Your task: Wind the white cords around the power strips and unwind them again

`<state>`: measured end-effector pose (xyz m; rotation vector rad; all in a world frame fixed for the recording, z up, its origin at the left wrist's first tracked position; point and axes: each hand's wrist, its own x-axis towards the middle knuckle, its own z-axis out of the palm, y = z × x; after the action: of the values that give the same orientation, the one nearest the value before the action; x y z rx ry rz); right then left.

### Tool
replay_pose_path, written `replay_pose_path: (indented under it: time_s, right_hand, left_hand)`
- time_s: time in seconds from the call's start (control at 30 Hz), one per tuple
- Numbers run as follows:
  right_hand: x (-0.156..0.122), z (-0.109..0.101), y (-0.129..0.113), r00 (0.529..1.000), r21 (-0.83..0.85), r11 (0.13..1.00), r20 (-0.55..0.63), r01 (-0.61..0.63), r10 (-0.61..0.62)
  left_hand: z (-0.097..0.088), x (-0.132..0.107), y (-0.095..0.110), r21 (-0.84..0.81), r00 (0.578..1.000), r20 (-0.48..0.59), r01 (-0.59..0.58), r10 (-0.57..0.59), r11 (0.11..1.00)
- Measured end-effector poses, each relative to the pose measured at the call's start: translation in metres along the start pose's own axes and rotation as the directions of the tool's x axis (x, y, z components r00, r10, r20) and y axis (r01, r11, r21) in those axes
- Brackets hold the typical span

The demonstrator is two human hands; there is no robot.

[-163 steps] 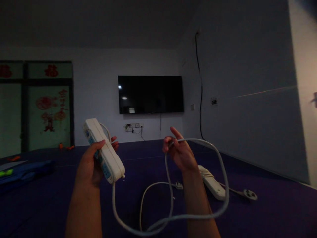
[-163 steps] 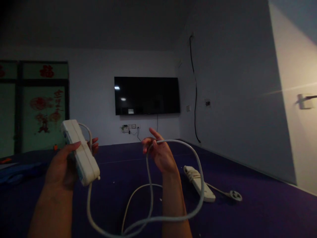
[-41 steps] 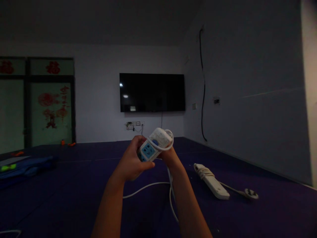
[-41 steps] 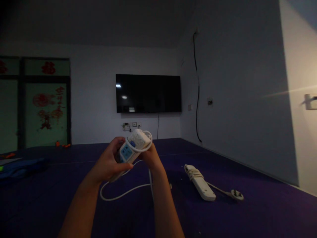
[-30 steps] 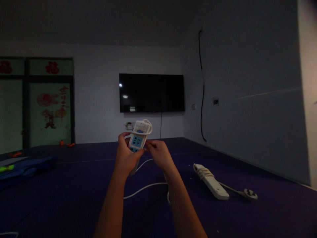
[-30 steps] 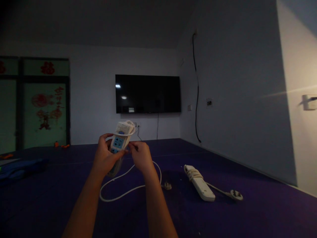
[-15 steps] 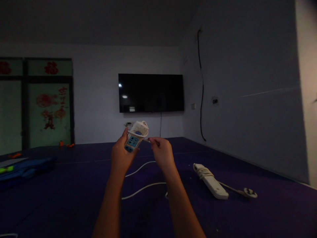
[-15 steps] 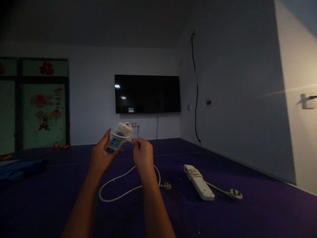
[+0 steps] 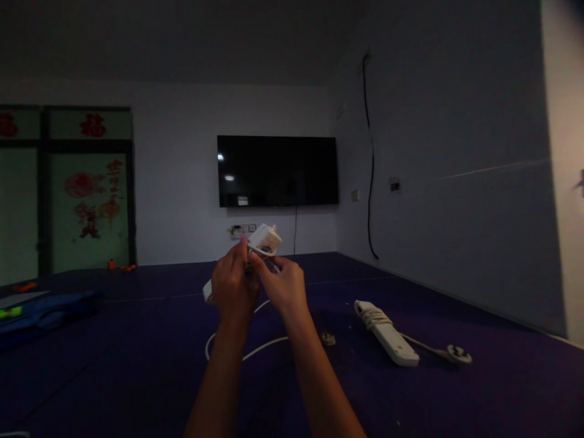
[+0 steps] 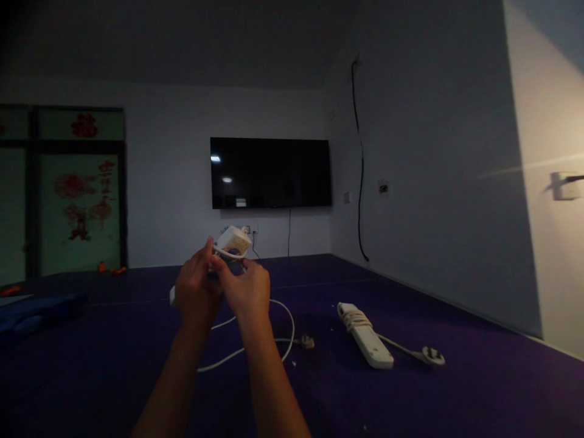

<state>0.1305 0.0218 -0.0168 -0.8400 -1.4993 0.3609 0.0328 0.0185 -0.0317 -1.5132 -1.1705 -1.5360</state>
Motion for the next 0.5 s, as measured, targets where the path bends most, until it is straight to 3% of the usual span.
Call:
replay_pose_path:
  time_s: [0.1,0.23,0.33,0.5]
  right_hand:
    - [-0.002,0.002,-0.002,0.994,-0.068,0.996,-0.094,-0.061,0.055]
    - [-0.003,0.001,-0.003,0.975,-0.058,0.995,-0.215,-0.079,0.065]
    - [0.000,0.001,0.000,0.969,0.062,0.997,-0.238,-0.051,0.065]
    - [0.005,-0.001,0.005,0.968,0.332,0.943,-0.232,-0.016,0.098]
  left_hand:
    - [0.007,-0.003,0.002,0.052,0.989,-0.106,-0.101,0.107,0.993]
    - [0.013,-0.003,0.001,0.100,0.942,-0.225,-0.230,0.247,0.968]
    - [0.011,-0.001,0.001,0.077,0.940,-0.163,-0.291,0.300,0.953]
    - [-0.002,0.005,0.007,-0.062,0.940,0.054,-0.333,0.336,0.941]
